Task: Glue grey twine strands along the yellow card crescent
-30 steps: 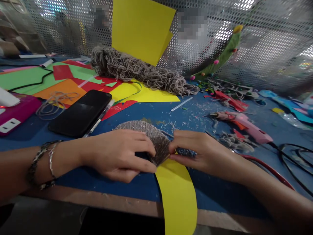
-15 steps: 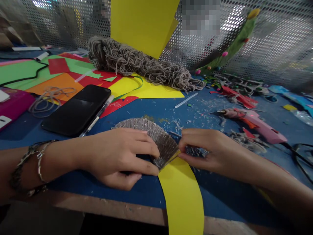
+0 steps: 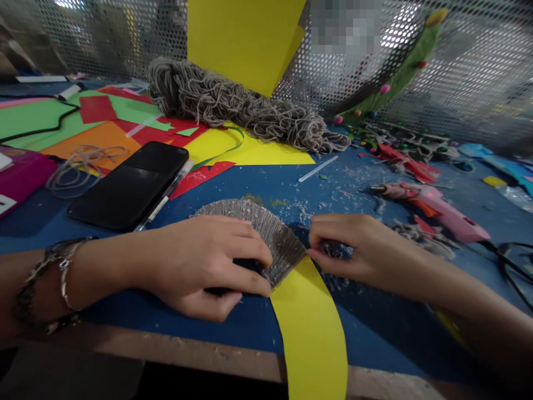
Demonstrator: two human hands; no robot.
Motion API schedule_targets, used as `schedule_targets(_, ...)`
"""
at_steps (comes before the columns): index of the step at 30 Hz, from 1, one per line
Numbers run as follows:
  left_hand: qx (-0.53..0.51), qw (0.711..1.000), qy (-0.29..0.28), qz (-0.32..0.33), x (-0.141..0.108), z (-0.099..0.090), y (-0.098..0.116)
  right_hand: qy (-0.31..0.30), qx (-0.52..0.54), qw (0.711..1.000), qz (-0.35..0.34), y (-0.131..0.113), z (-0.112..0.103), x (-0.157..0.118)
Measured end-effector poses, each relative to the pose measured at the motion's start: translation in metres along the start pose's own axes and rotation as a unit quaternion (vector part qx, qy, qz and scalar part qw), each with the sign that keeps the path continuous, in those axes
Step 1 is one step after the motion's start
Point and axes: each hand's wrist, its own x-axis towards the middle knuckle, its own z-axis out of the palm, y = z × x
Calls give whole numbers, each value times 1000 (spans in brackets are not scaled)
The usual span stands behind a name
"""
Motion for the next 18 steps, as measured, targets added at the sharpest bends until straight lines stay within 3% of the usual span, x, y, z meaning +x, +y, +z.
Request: schedule_targets(18, -10, 1000, -13, -3, -2, 0, 1, -9, 25, 999, 26, 0, 4, 3)
